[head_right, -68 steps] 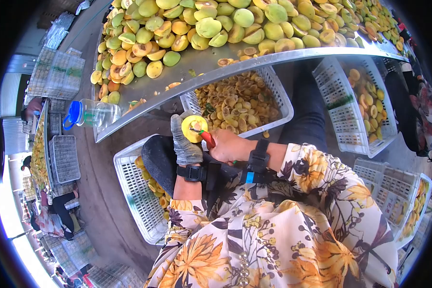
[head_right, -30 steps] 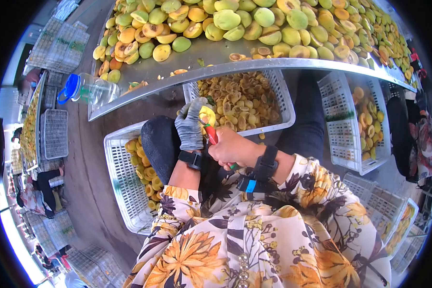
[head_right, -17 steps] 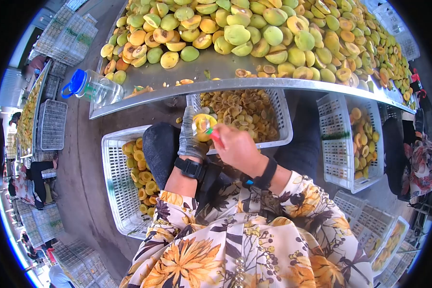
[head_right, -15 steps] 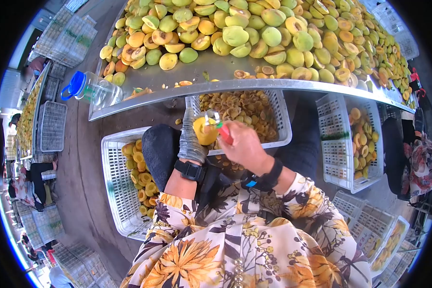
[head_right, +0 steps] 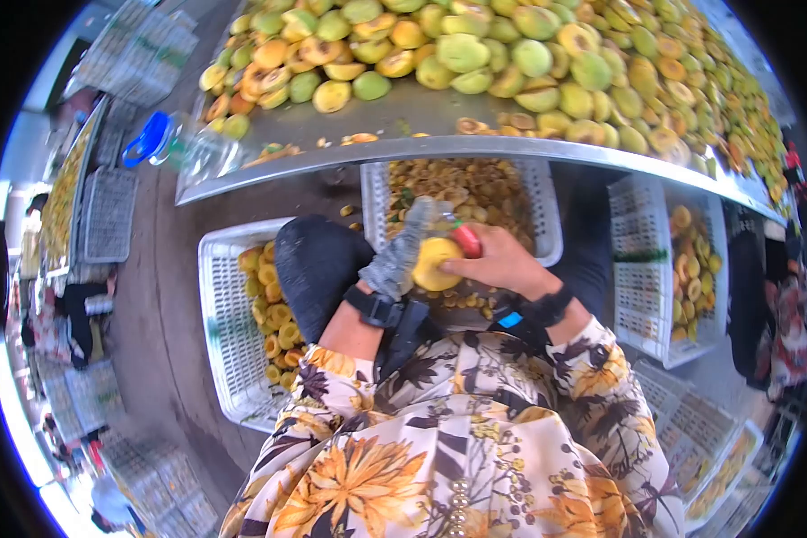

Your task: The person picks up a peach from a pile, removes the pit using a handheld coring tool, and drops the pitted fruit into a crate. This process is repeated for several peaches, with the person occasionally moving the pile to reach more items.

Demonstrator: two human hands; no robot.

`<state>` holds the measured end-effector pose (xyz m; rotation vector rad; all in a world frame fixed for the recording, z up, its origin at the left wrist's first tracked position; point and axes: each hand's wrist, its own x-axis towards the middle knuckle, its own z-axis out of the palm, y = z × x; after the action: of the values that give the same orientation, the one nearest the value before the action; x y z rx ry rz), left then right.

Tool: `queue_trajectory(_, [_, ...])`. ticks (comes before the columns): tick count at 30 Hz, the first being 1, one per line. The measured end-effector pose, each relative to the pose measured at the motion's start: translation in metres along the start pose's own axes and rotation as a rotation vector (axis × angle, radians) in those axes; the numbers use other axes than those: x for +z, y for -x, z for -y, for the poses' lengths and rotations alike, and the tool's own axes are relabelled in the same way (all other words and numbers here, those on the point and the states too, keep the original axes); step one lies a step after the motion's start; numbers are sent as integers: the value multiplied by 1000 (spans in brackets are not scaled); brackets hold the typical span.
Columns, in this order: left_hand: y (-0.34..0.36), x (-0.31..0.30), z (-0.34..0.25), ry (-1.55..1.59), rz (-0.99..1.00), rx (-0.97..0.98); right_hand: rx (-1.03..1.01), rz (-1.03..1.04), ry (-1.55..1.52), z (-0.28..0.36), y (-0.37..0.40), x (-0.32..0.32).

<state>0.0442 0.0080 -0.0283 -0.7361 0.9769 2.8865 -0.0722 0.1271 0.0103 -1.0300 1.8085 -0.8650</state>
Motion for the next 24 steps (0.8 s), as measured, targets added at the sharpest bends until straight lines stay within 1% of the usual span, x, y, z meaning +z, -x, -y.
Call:
queue_trajectory(1, [5, 7, -6, -7, -42, 17, -98, -65, -63, -14, -2, 5])
queue_trajectory(3, [-6, -8, 2, 93, 23, 93, 109, -103, -291, -4, 2, 4])
queue_trajectory(4, [-4, -8, -1, 27, -68, 160, 120, -127, -443, -5, 1, 6])
queue_trajectory(5, [0, -8, -1, 3, -73, 198, 135, -156, -594, -8, 0, 7])
queue_trajectory(6, [0, -2, -1, -34, -103, 282, 125, -195, -676, -11, -2, 9])
queue_trajectory(7, [0, 5, -2, -71, -129, 365, 125, -189, -670, -9, -3, 12])
queue_trajectory(8, [6, 5, -8, -136, -144, 275, 188, -247, -815, -7, -5, 16])
queue_trajectory(9, [8, 6, -8, -135, -141, 273, 253, -312, -961, -4, -6, 20])
queue_trajectory(10, [9, 10, -7, -106, -229, 305, 312, -340, -948, 1, -6, 24])
queue_trajectory(12, [0, 10, -3, -28, -366, 335, 312, -291, -872, 2, -8, 31])
queue_trajectory(13, [-9, -1, -1, -17, -416, 270, 306, -255, -814, 4, -9, 33])
queue_trajectory(14, [-9, 0, -4, 95, -462, 225, 285, -187, -820, 6, -8, 35])
queue_trajectory(15, [-8, 2, -7, 207, -512, 179, 203, -177, -670, 6, -8, 35])
queue_trajectory(17, [-7, 8, -11, 259, -589, 342, 72, -435, -245, -2, -11, 46])
queue_trajectory(18, [-7, 7, -11, 246, -616, 345, 75, -443, -244, -5, -9, 43])
queue_trajectory(20, [-7, 9, -12, 237, -623, 349, -120, -474, 163, -6, -4, 34])
queue_trajectory(21, [-7, 9, -12, 227, -636, 359, -118, -479, 163, -4, -2, 33])
queue_trajectory(23, [-7, 6, -12, 216, -607, 335, -265, -357, 118, 1, 2, 29])
queue_trajectory(24, [-7, 5, -11, 197, -585, 314, -283, -361, 154, 1, 4, 30])
